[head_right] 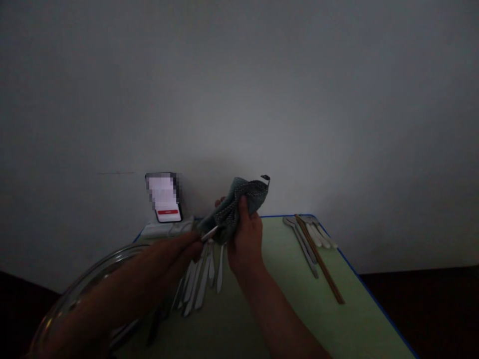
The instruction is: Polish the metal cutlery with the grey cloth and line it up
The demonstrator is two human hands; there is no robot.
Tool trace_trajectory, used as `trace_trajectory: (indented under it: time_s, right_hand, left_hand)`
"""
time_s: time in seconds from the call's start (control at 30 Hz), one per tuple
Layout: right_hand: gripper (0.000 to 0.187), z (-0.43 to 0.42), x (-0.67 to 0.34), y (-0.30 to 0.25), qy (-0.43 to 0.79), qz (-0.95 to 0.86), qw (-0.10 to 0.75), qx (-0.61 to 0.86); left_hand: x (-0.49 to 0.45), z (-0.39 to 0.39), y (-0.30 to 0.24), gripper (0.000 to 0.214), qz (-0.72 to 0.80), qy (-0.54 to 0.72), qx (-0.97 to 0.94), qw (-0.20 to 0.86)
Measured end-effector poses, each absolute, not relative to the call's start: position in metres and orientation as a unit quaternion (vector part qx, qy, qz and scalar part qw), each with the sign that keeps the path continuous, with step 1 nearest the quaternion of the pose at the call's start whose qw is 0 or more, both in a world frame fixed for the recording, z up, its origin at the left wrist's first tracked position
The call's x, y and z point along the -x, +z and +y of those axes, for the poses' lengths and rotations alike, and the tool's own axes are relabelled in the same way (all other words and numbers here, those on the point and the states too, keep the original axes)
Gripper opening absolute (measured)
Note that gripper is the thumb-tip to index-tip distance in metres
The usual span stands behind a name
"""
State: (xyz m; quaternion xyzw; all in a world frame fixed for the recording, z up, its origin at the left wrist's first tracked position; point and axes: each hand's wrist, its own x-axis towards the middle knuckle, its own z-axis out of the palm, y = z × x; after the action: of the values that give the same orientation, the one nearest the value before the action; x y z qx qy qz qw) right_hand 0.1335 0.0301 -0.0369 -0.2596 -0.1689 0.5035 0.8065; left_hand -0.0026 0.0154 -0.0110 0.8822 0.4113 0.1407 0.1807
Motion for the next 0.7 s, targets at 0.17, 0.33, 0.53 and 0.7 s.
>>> trace_trajectory:
  time_s: [0.17,0.33,0.53,0.7]
  right_hand:
    - [0.023,0.029,-0.123,-0.043,0.562,-0.138,0.776,0.253]
    - [0.019,0.033,-0.131,-0.042,0.538,-0.167,0.786,0.256]
    - [0.018,0.032,-0.134,-0.039,0.552,-0.151,0.788,0.228]
    - [0.019,0.034,-0.128,-0.046,0.581,-0.191,0.745,0.265]
  left_hand:
    - [-0.014,0.03,-0.023,0.03,0.426,0.128,-0.887,0.129]
    - [-0.009,0.031,-0.02,0.029,0.404,0.13,-0.886,0.187]
    - [0.005,0.031,-0.011,0.028,0.382,0.105,-0.898,0.192]
    - [-0.001,0.04,-0.013,0.031,0.458,0.104,-0.875,0.114]
